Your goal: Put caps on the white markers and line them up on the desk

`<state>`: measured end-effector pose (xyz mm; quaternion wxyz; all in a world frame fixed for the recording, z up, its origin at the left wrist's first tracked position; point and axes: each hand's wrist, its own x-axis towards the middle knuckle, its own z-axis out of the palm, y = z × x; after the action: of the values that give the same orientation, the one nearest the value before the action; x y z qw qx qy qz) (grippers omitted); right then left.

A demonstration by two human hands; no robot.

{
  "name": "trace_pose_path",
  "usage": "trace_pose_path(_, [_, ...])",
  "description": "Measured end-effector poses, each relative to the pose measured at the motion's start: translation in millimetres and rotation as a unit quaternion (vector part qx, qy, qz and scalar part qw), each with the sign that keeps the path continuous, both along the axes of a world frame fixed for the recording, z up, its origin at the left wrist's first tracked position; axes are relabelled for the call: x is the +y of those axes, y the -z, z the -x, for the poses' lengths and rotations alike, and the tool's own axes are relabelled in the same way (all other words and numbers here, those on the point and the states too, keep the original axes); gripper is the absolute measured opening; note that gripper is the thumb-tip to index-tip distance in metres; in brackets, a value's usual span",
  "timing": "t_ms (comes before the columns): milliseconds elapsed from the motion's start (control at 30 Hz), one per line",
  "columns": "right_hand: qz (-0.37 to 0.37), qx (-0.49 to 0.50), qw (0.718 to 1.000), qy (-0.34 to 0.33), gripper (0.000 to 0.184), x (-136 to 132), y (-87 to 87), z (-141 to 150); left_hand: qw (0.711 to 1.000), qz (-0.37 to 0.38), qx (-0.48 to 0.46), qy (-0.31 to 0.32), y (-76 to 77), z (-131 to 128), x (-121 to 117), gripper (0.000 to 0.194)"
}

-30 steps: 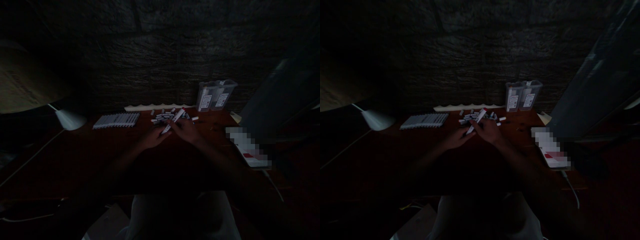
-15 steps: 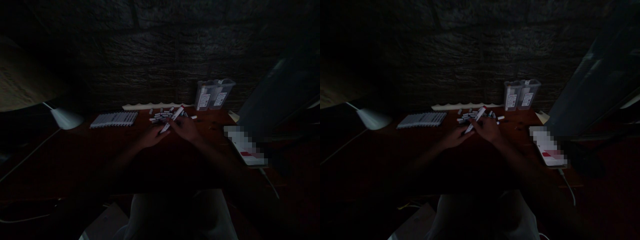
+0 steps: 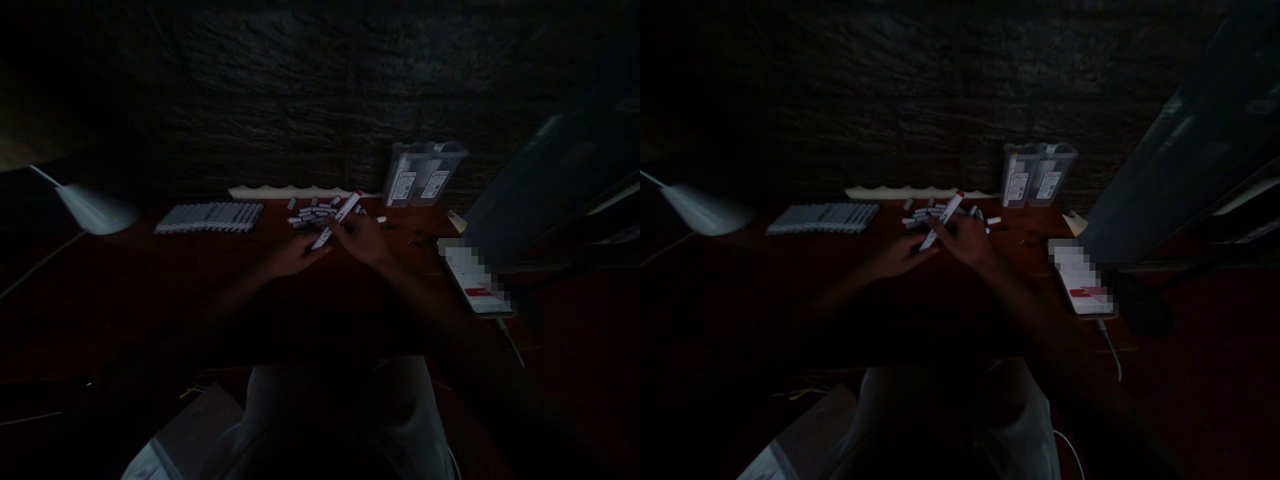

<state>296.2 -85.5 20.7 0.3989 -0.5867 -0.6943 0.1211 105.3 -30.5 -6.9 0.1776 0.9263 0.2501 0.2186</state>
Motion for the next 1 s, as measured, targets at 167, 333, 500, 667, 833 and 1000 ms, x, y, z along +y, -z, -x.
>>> trace_pose_path(167, [0.006,0.005,1.000,-0.007,0.050,-0.2,0.9,0.2,1.000,-0.006,-0.003,0.003,1.6,0.2,0.5,0.030])
trace_pose_path(333, [0.011,0.005,1.000,0.000,0.044,-0.5,2.0,1.2,1.000,-0.008,-0.004,0.003,1.5,1.2,0.1,0.028])
trace_pose_path(500, [0.008,0.005,1.000,-0.002,0.044,0.8,3.3,1.0,1.000,-0.009,-0.017,0.015,2.6,1.5,1.8,0.025])
trace_pose_path(667, [-0.008,0.015,1.000,0.010,0.040,0.9,2.9,0.9,1.000,0.006,-0.014,0.018,1.6,1.4,2.1,0.024])
trace_pose_path(833, [-0.024,0.022,0.999,0.026,0.042,2.3,3.7,0.2,1.000,0.007,-0.014,0.012,0.5,1.4,-0.1,0.026])
trace_pose_path(1000, [-0.029,0.013,0.999,0.029,0.039,2.4,5.0,-0.6,1.000,0.004,-0.018,0.017,-0.2,0.9,-0.5,0.024])
